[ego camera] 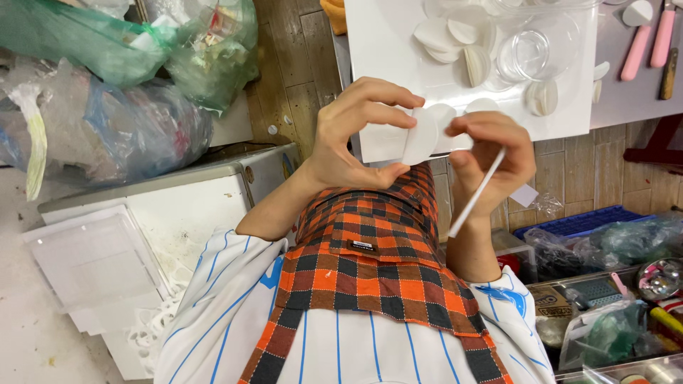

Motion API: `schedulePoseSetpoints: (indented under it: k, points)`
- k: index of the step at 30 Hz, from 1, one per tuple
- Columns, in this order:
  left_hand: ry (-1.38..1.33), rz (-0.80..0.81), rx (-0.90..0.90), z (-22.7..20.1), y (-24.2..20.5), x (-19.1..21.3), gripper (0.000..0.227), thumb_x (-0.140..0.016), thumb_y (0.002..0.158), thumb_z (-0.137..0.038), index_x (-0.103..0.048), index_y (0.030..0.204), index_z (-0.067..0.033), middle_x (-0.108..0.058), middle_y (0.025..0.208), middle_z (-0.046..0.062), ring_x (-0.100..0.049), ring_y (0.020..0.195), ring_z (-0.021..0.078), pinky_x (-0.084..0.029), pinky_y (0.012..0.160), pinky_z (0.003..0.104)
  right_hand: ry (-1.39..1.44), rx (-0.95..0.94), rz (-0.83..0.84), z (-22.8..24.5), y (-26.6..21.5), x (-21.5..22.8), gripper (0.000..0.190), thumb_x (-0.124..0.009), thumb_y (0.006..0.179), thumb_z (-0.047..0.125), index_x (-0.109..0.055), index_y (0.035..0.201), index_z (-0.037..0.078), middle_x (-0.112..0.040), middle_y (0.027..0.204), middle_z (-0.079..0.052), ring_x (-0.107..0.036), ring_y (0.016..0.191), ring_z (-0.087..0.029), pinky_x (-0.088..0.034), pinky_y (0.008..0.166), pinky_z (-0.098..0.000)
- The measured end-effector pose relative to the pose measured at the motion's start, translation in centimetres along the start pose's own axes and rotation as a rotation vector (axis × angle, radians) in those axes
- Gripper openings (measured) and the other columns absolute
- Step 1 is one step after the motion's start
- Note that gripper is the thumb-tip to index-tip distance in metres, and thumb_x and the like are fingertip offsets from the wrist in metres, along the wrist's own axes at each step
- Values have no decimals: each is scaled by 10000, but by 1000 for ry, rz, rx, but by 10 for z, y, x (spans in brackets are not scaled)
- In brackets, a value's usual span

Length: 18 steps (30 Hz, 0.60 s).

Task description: The person repeatedly picks up small white oval pieces from a tray, uses a thin white tool to smooth and shape their edges, and places them back on the tray. The person handles the pieces one at a time, rotating them to work on different sides.

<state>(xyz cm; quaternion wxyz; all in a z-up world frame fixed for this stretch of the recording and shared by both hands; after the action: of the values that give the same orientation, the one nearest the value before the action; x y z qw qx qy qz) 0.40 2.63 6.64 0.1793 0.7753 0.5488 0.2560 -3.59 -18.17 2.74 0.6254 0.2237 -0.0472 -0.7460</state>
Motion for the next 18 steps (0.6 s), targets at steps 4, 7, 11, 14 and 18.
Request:
schedulePoseSetpoints:
  k: [4, 7, 11, 14, 18]
  points:
    - [-163, 10, 146, 4, -6, -4, 439, -880, 759, -112, -680, 1148, -86, -686, 1252, 113, -687, 1168, 227, -556, 1034, 339, -390, 347, 234, 14, 6, -6, 368, -905, 834, 265, -638, 1003, 76, -687, 1050, -113, -640, 1030, -275, -557, 876, -372]
    - [-218, 64, 146, 9, -4, -11, 418, -872, 782, -161, -689, 1149, -79, -689, 1305, 113, -694, 1188, 227, -563, 1054, 342, -453, 475, 299, 16, 8, -12, 337, -899, 803, 264, -649, 941, 86, -698, 984, -104, -644, 1020, -312, -559, 875, -419]
    - [-348, 77, 169, 14, -4, -19, 427, -888, 803, -209, -696, 1162, -80, -692, 1286, 118, -682, 1199, 220, -543, 1082, 347, -353, 478, 318, 13, 13, -14, 311, -870, 785, 293, -686, 910, 76, -717, 967, -107, -665, 987, -308, -557, 850, -417]
    - [-421, 95, 201, 17, -7, -22, 422, -892, 834, -210, -698, 1186, -81, -690, 1271, 124, -671, 1227, 224, -526, 1114, 351, -338, 468, 312, 14, 12, -13, 301, -870, 785, 300, -709, 905, 76, -722, 960, -105, -670, 977, -309, -556, 834, -407]
    - [-498, 114, 264, 21, -9, -23, 390, -872, 868, -179, -704, 1203, -70, -689, 1294, 128, -659, 1258, 224, -499, 1160, 354, -384, 448, 323, 16, 12, -12, 297, -880, 754, 279, -724, 901, 74, -714, 955, -109, -659, 978, -299, -541, 831, -413]
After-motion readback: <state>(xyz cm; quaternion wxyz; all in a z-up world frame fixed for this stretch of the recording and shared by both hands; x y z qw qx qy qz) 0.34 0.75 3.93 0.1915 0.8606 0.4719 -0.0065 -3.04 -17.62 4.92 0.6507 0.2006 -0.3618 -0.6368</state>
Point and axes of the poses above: each hand's wrist, its own y-axis towards the middle knuckle, its own x-axis out of the back of the hand, z = x × y, the point moved 3 cm from there along y, towards the middle knuckle
